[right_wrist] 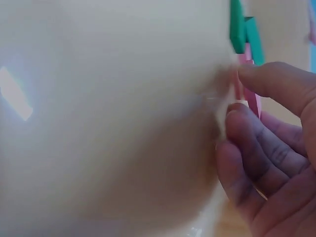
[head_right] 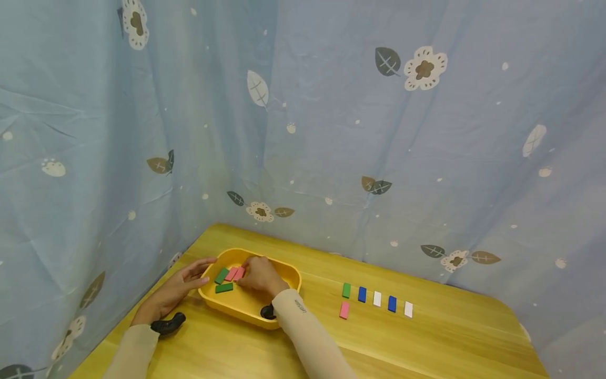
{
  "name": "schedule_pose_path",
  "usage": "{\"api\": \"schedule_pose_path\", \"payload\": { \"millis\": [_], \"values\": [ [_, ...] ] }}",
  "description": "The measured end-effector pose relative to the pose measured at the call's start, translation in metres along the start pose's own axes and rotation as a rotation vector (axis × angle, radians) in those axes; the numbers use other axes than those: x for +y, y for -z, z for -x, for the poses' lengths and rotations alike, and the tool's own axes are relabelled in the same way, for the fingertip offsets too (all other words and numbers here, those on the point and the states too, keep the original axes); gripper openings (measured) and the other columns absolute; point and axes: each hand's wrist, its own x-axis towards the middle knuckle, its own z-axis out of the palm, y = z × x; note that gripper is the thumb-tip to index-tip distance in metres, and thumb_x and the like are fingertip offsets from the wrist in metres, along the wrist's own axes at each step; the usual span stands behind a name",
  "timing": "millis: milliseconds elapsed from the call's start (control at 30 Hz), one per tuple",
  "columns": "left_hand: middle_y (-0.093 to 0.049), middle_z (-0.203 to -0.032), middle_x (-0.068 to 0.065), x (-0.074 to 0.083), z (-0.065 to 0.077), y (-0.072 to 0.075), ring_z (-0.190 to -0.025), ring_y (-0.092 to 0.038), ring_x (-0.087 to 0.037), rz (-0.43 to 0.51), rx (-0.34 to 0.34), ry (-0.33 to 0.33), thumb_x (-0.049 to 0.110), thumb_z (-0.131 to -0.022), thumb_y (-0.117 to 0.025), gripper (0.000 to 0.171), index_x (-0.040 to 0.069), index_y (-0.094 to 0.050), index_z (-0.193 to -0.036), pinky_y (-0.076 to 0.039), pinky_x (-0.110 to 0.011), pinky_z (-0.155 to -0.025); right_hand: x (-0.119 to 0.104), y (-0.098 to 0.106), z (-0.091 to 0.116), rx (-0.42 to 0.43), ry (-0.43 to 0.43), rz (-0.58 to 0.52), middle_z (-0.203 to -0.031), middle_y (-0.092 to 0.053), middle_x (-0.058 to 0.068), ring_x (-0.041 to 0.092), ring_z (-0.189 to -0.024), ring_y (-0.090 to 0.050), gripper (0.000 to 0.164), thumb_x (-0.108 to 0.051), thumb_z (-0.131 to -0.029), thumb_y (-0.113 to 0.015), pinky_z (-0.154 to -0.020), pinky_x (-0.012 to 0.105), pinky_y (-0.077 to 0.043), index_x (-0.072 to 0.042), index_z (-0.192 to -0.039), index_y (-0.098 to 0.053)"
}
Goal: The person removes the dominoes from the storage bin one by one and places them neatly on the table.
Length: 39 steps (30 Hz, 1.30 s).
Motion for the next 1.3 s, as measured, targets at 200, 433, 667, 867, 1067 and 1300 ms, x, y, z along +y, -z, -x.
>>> {"api": "schedule_pose_path", "payload": {
  "millis": [200,433,667,867,1067,1300],
  "values": [
    [-0.034,-0.163,-0.008,-0.001,0.000,0.000,-0.149,-0.031,-0.033,0.008,0.007,0.005,0.024,-0.102,-0.068,0.059,0.023,-0.044,-0.156,-0.026,-0.057,-0.119,0.001,0.021,0.009,0.005,0.010,-0.084,-0.080,-0.073,-0.005,0.005,-0.062,-0.064,0.041,-0.015,-0.087,-0.085,-0.064,0.023,-0.055,-0.003,-0.123,-0.071],
    [-0.035,-0.162,-0.012,-0.003,-0.001,-0.002,-0.145,-0.035,-0.034,-0.031,0.003,-0.016,0.024,-0.103,-0.066,0.060,0.021,-0.042,-0.157,-0.040,-0.031,-0.110,0.005,0.044,0.023,0.025,0.041,-0.105,-0.087,-0.075,-0.006,0.003,-0.073,-0.066,0.044,-0.019,-0.088,-0.084,-0.071,0.022,-0.055,-0.009,-0.128,-0.071],
    [-0.034,-0.162,-0.011,-0.003,-0.002,-0.003,-0.147,-0.032,-0.033,-0.028,-0.005,-0.007,0.023,-0.104,-0.065,0.058,0.023,-0.042,-0.157,-0.041,-0.022,-0.103,0.016,0.065,0.045,0.046,0.038,-0.135,-0.089,-0.073,-0.009,0.004,-0.074,-0.066,0.046,-0.018,-0.089,-0.083,-0.069,0.024,-0.055,-0.011,-0.132,-0.069],
    [-0.032,-0.163,-0.012,0.001,0.004,-0.001,-0.150,-0.025,-0.037,-0.032,-0.001,-0.005,0.024,-0.104,-0.064,0.060,0.021,-0.039,-0.159,-0.040,-0.017,-0.100,0.028,0.082,0.068,0.072,0.052,-0.109,-0.092,-0.073,-0.008,0.005,-0.077,-0.065,0.045,-0.018,-0.091,-0.081,-0.070,0.025,-0.055,-0.012,-0.134,-0.068],
    [-0.031,-0.163,-0.015,0.005,0.005,-0.002,-0.143,-0.037,-0.026,-0.042,0.003,0.011,0.024,-0.104,-0.064,0.062,0.019,-0.037,-0.160,-0.043,-0.017,-0.098,0.044,0.101,0.090,0.105,0.020,-0.098,-0.093,-0.074,-0.006,0.007,-0.072,-0.067,0.044,-0.018,-0.092,-0.080,-0.066,0.026,-0.057,-0.011,-0.133,-0.068],
    [-0.030,-0.163,-0.017,0.002,0.002,-0.003,-0.124,-0.049,0.005,-0.027,-0.012,-0.004,0.021,-0.105,-0.062,0.061,0.018,-0.036,-0.160,-0.045,-0.016,-0.097,0.057,0.121,0.115,0.119,0.016,-0.159,-0.092,-0.074,-0.003,0.014,-0.069,-0.069,0.045,-0.015,-0.092,-0.079,-0.065,0.028,-0.058,-0.007,-0.135,-0.066]
  ]
}}
